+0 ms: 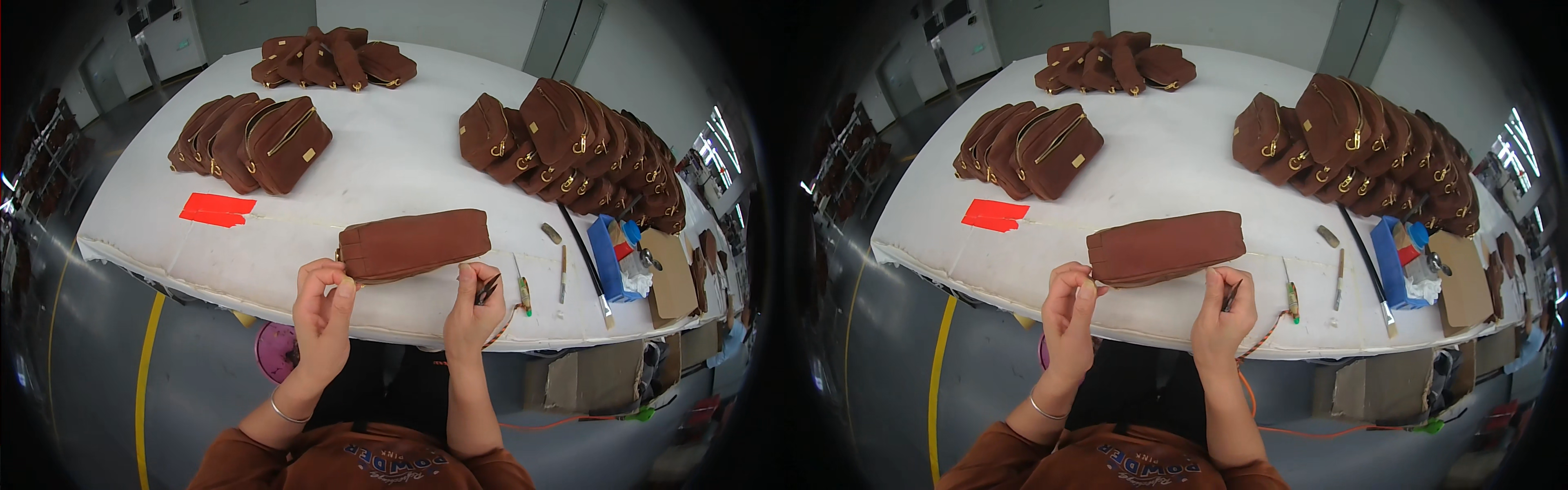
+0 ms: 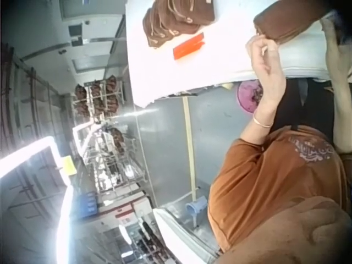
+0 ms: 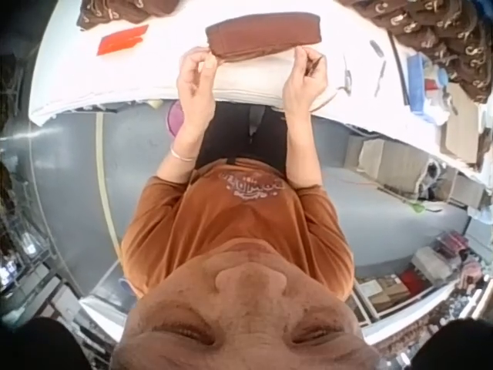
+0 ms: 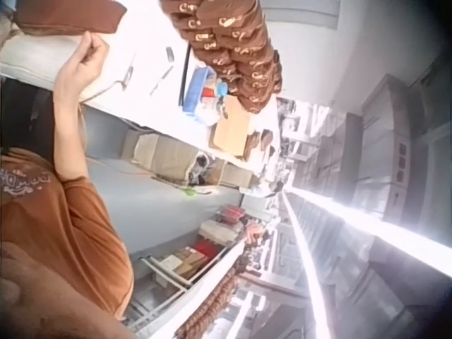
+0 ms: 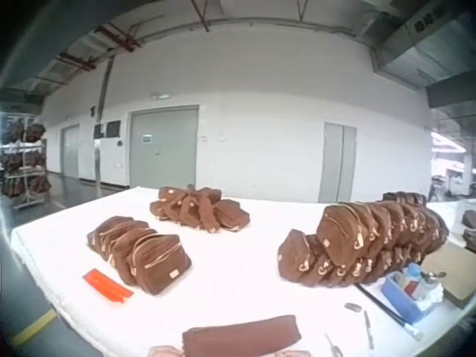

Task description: Trimming loose threads and inspecting several finished brown leather bags on a workshop bench.

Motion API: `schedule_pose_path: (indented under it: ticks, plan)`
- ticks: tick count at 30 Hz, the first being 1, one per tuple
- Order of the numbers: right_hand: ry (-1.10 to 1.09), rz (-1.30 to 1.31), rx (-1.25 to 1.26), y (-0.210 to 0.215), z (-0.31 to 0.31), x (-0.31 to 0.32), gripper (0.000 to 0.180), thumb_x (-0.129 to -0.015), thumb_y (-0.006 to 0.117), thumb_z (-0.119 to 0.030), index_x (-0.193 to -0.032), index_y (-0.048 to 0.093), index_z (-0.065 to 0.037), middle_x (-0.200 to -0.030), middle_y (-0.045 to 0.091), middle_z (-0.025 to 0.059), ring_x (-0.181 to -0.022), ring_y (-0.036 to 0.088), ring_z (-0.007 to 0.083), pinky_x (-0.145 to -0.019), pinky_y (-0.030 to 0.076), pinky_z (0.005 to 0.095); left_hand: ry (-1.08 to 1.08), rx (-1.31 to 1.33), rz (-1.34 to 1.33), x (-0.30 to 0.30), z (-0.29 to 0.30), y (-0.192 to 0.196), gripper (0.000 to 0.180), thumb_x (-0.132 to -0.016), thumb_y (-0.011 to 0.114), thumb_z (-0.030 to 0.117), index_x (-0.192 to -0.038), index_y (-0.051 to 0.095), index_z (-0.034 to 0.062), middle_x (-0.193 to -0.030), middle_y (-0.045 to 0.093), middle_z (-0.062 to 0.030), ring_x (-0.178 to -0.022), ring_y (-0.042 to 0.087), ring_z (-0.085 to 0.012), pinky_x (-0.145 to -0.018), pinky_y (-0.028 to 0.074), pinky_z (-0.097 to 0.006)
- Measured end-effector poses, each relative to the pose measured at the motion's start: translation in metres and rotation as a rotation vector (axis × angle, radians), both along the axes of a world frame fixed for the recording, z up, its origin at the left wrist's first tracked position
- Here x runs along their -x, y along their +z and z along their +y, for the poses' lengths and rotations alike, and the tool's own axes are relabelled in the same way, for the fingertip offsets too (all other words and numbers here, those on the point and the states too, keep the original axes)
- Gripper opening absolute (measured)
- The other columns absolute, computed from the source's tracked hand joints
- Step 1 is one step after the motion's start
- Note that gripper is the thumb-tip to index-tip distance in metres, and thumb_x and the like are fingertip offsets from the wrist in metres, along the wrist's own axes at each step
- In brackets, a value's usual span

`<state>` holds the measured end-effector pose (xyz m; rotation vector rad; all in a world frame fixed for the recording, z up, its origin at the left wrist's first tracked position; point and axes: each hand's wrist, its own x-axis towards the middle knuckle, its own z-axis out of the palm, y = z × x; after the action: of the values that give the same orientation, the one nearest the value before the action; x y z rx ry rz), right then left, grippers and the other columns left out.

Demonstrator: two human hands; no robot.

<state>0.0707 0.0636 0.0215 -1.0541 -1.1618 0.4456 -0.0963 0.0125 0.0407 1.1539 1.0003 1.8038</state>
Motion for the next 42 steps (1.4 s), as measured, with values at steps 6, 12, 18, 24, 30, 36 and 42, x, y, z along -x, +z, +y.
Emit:
schedule_pose_path:
  ticks: [6, 12, 18, 24, 30, 36, 42]
  plan:
    - [0.137, 0.211, 0.126, 0.003, -0.003, -0.003, 0.014, -0.097, 0.058, -0.014, -0.093, 0.057, -0.001, -0.077, 0.050, -0.0032, -0.062, 0.039, 0.0036, -0.055, 0.032, 0.0195, 0.349, -0.276, 0.635, -0.019, -0.006, 0.014, 0.008, -0.087, 0.064, 0.003, -0.094, 0.059, 0.0012, -0.110, 0.051, -0.0145, -0.098, 0.052, -0.0216, -0.084, 0.045, -0.032]
    - [0.278, 0.345, 0.211, 0.015, -0.014, -0.003, 0.015, -0.097, 0.057, -0.019, -0.092, 0.053, -0.006, -0.070, 0.045, -0.0054, -0.052, 0.032, -0.0001, -0.045, 0.023, 0.0184, 0.213, -0.334, 0.649, -0.040, 0.007, 0.010, 0.013, -0.080, 0.071, 0.002, -0.091, 0.064, 0.0034, -0.105, 0.056, -0.0133, -0.096, 0.054, -0.0270, -0.082, 0.045, -0.034]
    - [0.332, 0.330, 0.150, 0.019, -0.025, -0.009, 0.010, -0.097, 0.057, -0.014, -0.094, 0.053, -0.005, -0.072, 0.047, -0.0052, -0.057, 0.036, 0.0009, -0.050, 0.027, 0.0184, 0.277, -0.312, 0.769, -0.046, 0.018, 0.009, 0.017, -0.076, 0.074, 0.003, -0.091, 0.067, 0.0065, -0.106, 0.058, -0.0096, -0.095, 0.055, -0.0268, -0.080, 0.042, -0.036]
    - [0.370, 0.341, 0.179, 0.017, -0.031, -0.011, 0.011, -0.096, 0.058, -0.014, -0.092, 0.054, -0.005, -0.075, 0.047, -0.0050, -0.060, 0.036, 0.0010, -0.052, 0.028, 0.0182, 0.322, -0.373, 0.819, -0.050, 0.023, 0.007, 0.020, -0.073, 0.077, 0.005, -0.091, 0.070, 0.0093, -0.102, 0.061, -0.0047, -0.093, 0.055, -0.0233, -0.078, 0.039, -0.035]
    - [0.412, 0.316, 0.181, 0.014, -0.039, -0.009, 0.010, -0.096, 0.058, -0.013, -0.093, 0.056, -0.003, -0.078, 0.048, -0.0045, -0.065, 0.037, 0.0015, -0.056, 0.028, 0.0189, 0.324, -0.465, 0.884, -0.052, 0.030, 0.013, 0.022, -0.070, 0.078, 0.006, -0.091, 0.073, 0.0105, -0.098, 0.062, -0.0014, -0.089, 0.056, -0.0213, -0.073, 0.039, -0.034]
    - [0.453, 0.325, 0.204, 0.015, -0.043, -0.008, 0.008, -0.097, 0.058, -0.010, -0.094, 0.056, -0.003, -0.077, 0.048, -0.0054, -0.065, 0.036, 0.0007, -0.055, 0.028, 0.0183, 0.287, -0.464, 0.879, -0.052, 0.032, 0.014, 0.022, -0.069, 0.079, 0.003, -0.088, 0.073, 0.0103, -0.094, 0.062, -0.0026, -0.086, 0.056, -0.0221, -0.074, 0.042, -0.033]
    - [0.506, 0.341, 0.213, 0.021, -0.042, -0.011, 0.008, -0.096, 0.059, -0.010, -0.093, 0.057, -0.003, -0.076, 0.048, -0.0059, -0.063, 0.036, 0.0004, -0.054, 0.028, 0.0182, 0.154, -0.460, 0.893, -0.049, 0.033, 0.023, 0.020, -0.076, 0.071, -0.001, -0.092, 0.064, 0.0068, -0.095, 0.063, -0.0057, -0.085, 0.056, -0.0244, -0.072, 0.041, -0.035]
